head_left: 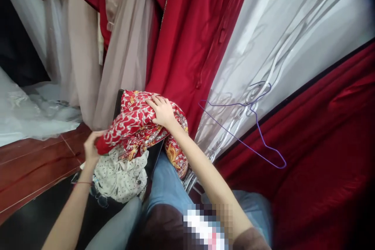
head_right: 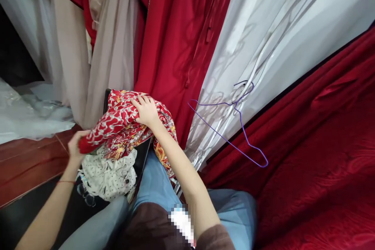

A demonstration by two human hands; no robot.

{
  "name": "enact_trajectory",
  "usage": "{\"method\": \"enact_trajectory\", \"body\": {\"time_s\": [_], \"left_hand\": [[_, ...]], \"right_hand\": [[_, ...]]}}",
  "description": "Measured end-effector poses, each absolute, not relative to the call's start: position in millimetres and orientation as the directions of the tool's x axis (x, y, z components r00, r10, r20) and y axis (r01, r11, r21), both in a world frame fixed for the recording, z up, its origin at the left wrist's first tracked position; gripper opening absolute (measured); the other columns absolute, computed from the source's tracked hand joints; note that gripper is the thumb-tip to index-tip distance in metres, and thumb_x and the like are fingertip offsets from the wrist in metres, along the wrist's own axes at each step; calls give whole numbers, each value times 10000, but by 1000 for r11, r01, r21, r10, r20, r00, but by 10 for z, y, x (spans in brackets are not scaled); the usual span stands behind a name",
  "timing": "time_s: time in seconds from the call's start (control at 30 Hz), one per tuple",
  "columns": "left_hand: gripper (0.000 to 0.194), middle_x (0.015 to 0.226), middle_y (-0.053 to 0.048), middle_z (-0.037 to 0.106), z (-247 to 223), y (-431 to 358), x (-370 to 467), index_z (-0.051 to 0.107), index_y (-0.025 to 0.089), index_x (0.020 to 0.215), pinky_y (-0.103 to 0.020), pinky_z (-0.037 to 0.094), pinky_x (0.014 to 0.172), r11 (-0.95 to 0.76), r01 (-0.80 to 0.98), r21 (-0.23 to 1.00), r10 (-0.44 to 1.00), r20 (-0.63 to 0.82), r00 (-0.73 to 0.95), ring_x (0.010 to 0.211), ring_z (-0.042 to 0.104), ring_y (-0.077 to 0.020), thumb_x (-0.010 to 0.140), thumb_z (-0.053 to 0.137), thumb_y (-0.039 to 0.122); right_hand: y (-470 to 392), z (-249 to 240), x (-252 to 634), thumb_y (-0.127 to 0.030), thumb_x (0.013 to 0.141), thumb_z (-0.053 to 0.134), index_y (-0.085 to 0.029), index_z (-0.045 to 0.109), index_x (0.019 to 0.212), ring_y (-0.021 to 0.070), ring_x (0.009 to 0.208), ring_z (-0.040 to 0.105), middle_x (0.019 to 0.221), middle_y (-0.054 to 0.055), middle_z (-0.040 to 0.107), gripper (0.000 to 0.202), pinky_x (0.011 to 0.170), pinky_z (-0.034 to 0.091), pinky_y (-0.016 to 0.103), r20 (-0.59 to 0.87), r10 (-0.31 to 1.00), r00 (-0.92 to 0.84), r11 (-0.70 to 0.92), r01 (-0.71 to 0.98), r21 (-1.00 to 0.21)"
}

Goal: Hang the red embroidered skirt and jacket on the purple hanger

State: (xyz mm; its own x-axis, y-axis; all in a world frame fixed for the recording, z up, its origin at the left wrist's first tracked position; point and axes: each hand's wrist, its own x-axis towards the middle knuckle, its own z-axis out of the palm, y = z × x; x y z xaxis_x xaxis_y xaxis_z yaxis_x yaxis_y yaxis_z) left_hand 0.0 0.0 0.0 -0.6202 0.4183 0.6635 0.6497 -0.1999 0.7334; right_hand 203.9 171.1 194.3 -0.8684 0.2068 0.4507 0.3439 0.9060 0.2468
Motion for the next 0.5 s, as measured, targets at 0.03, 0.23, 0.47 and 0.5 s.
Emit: {"method": "enact_trajectory", "body": {"time_s": [0.03, 0.23, 0.47, 0.5], "left_hand": [[198, 886, 28, 665, -158, 113, 88, 489, 255, 770, -523, 511, 911, -225, 554, 801, 357, 597, -718, 959, 641, -274, 697, 539, 432], [330, 991, -82, 670, -651, 398, 399, 553, 189, 941, -420, 504, 898, -143, 493, 858, 307, 512, -803, 959, 634, -256, 696, 589, 406], [376, 1068, -54, 659, -486, 107, 209, 598, 234, 1037, -487, 491, 936, -86, 727, 681, 363, 701, -614, 1051, 625, -321, 691, 640, 374], [462, 1133, -40, 650, -424, 51, 205, 589, 264, 1111, -517, 481, 968, -100, 750, 654, 354, 728, -588, 1094, 614, -340, 673, 668, 391]], "right_hand": [[1700, 1930, 2045, -245, 732, 665, -159, 428, 1482, 343, 1417, 326, 1556, 175, 381, 792, 1142, 245, 492, 443, 201, -874, 903, 340, 262], [1623, 1835, 2071, -194, 764, 620, -144, 383, 1511, 349, 1451, 277, 1584, 187, 325, 785, 1168, 179, 504, 495, 213, -842, 884, 382, 269], [1621, 1824, 2085, -214, 801, 578, -135, 375, 1512, 326, 1457, 265, 1580, 185, 327, 744, 1183, 154, 471, 491, 226, -841, 875, 397, 277], [1627, 1827, 2084, -217, 803, 573, -132, 368, 1516, 323, 1458, 263, 1578, 189, 327, 746, 1185, 150, 464, 488, 231, -842, 874, 400, 277]]}}
